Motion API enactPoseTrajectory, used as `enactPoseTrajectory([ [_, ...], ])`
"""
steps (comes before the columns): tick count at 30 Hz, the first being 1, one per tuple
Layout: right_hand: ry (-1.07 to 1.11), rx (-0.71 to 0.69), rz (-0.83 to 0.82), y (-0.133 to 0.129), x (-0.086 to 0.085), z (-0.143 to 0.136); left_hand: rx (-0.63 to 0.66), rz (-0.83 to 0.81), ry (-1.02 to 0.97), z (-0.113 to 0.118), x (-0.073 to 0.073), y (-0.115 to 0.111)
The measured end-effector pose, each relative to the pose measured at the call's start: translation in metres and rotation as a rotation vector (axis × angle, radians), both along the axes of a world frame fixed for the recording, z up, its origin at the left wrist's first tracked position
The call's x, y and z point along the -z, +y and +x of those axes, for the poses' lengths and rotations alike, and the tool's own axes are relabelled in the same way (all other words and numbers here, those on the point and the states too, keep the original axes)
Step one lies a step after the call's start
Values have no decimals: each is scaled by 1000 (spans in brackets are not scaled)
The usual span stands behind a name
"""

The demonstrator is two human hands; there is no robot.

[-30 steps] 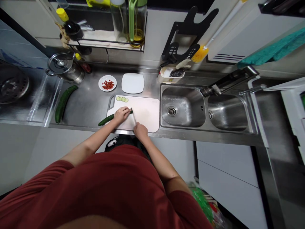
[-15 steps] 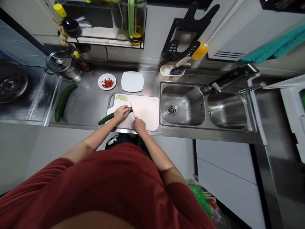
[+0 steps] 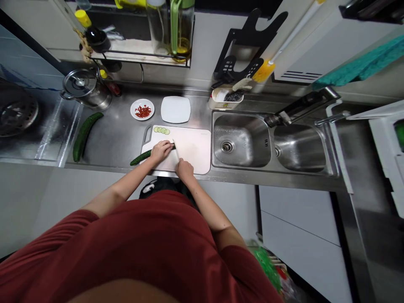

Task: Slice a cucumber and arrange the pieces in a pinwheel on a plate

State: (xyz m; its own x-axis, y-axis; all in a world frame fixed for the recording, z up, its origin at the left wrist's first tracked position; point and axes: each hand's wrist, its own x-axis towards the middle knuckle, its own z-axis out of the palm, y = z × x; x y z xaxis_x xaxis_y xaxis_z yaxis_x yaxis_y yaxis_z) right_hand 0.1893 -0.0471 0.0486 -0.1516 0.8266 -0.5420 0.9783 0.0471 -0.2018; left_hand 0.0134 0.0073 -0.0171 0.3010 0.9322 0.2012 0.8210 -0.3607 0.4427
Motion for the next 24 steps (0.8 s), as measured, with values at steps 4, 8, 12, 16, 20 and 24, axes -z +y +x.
enactPoseTrajectory([
  [4,-3,-12,-25,-8,-2,5,-1,-1,-11,0,1,0],
  [8,6,-15,-14,-2,1,3,-6,1,-4,0,1,0],
  [12,14,-18,-7,5,4,-2,-10,-7,-6,1,-2,0],
  [16,30,-30,-8,10,4,-3,-10,-1,8,1,-4,0],
  [20,34,-25,-14,15,4,-5,-7,0,8,1,-2,0],
  [24,37,-8,-4,21,4,-9,-7,0,6,0,2,1],
])
